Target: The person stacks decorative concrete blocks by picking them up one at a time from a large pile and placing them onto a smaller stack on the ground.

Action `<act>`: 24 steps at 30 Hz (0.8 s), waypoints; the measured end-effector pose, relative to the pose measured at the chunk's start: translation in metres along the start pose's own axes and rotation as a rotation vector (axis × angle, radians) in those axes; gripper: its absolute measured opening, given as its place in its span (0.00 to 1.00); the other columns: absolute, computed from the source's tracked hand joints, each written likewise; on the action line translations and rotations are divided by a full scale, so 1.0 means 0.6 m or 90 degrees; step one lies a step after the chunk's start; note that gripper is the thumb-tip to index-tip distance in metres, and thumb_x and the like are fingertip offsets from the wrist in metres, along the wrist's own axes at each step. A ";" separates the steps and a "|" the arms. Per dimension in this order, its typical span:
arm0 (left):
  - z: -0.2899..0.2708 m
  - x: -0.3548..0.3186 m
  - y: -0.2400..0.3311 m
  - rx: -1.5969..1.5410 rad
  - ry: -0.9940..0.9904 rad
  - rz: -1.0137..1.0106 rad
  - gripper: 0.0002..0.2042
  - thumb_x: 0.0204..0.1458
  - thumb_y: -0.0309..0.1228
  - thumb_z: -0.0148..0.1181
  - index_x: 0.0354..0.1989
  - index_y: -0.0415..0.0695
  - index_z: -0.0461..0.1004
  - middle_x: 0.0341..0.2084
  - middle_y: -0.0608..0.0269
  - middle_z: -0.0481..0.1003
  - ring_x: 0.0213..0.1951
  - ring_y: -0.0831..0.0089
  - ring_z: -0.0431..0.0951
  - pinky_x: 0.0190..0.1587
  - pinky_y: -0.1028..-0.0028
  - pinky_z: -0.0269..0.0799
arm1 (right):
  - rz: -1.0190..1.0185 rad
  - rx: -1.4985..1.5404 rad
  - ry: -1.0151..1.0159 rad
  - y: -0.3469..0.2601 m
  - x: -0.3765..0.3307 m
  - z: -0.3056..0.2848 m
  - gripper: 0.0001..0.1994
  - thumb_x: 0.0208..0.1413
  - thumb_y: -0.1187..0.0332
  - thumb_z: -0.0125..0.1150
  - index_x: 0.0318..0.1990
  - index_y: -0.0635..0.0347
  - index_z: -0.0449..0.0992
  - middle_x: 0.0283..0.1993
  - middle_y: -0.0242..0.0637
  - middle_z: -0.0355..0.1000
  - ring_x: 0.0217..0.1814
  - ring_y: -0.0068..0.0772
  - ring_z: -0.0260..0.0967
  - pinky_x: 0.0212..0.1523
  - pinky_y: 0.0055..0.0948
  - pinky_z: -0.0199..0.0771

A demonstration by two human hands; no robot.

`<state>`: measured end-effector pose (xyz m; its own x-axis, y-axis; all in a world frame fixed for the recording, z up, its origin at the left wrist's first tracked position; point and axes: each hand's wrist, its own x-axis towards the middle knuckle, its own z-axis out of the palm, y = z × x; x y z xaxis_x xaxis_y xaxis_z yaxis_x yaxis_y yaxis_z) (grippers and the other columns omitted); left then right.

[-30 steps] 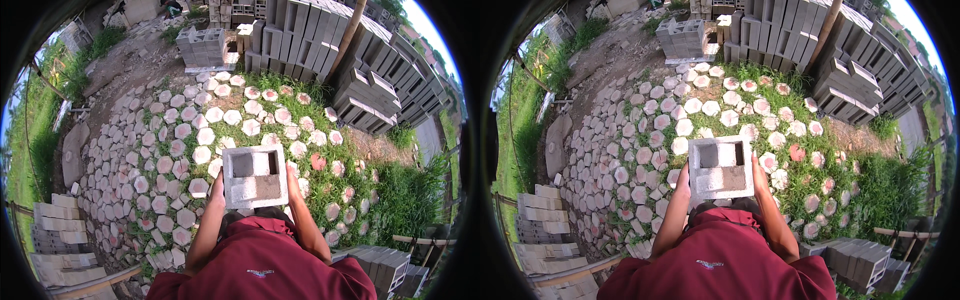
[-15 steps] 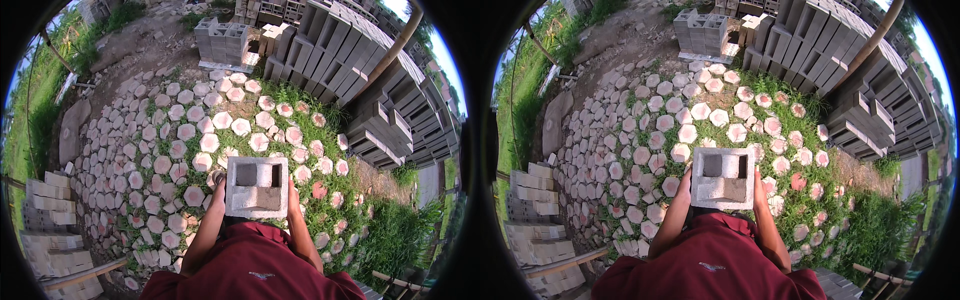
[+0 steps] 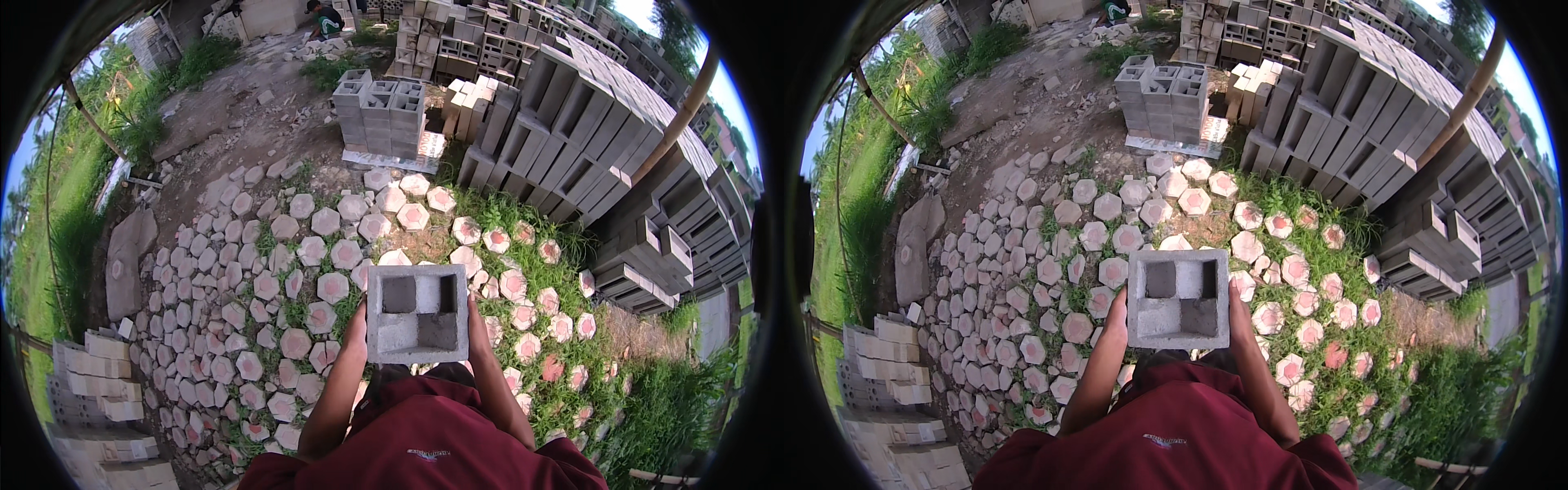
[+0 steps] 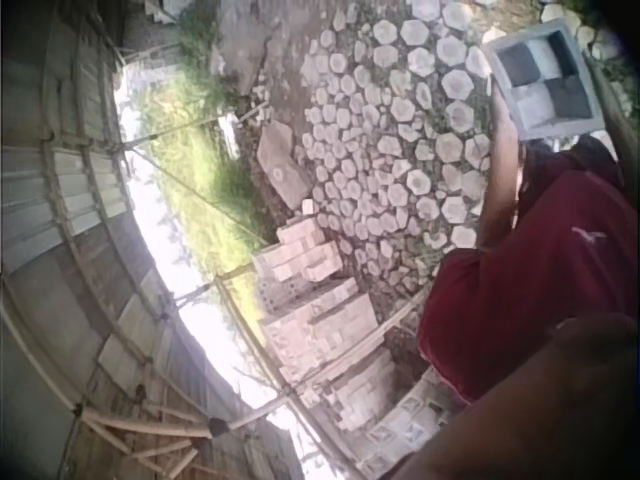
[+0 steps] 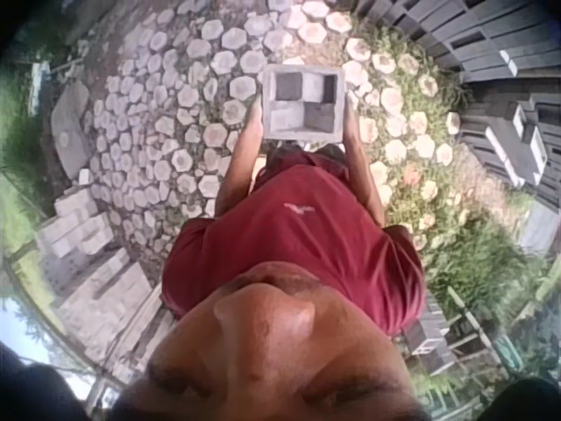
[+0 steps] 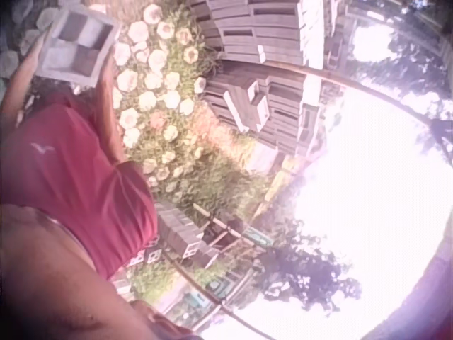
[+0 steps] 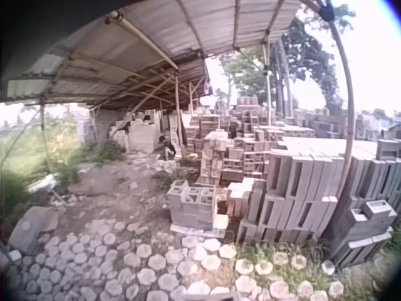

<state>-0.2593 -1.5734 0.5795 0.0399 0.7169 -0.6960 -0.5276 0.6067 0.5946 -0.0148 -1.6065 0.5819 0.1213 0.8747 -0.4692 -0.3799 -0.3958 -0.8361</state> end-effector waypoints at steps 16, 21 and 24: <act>0.107 0.328 0.259 -0.116 -0.036 0.074 0.23 0.56 0.50 0.48 0.50 0.46 0.72 0.43 0.64 0.75 0.43 0.67 0.75 0.47 0.68 0.69 | 0.028 -0.110 -0.058 -0.168 0.436 0.157 0.38 0.59 0.38 0.38 0.61 0.65 0.61 0.58 0.44 0.65 0.56 0.34 0.65 0.57 0.28 0.62; 0.206 0.485 0.389 -0.138 0.003 0.080 0.24 0.56 0.50 0.49 0.51 0.44 0.71 0.45 0.62 0.74 0.45 0.68 0.74 0.48 0.68 0.69 | 0.107 -0.035 -0.111 -0.312 0.627 0.227 0.35 0.59 0.42 0.44 0.58 0.70 0.63 0.55 0.48 0.67 0.55 0.36 0.66 0.56 0.31 0.63; 0.268 0.571 0.470 -0.133 0.002 0.108 0.25 0.55 0.51 0.50 0.52 0.44 0.70 0.45 0.62 0.74 0.45 0.68 0.74 0.49 0.68 0.69 | 0.074 -0.086 -0.156 -0.397 0.741 0.252 0.35 0.58 0.43 0.47 0.57 0.72 0.63 0.53 0.46 0.67 0.53 0.34 0.66 0.54 0.31 0.65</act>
<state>-0.2578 -1.1015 0.5732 -0.0660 0.8013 -0.5946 -0.6900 0.3938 0.6073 -0.0089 -1.0812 0.6156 -0.1475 0.8563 -0.4949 -0.2508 -0.5164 -0.8188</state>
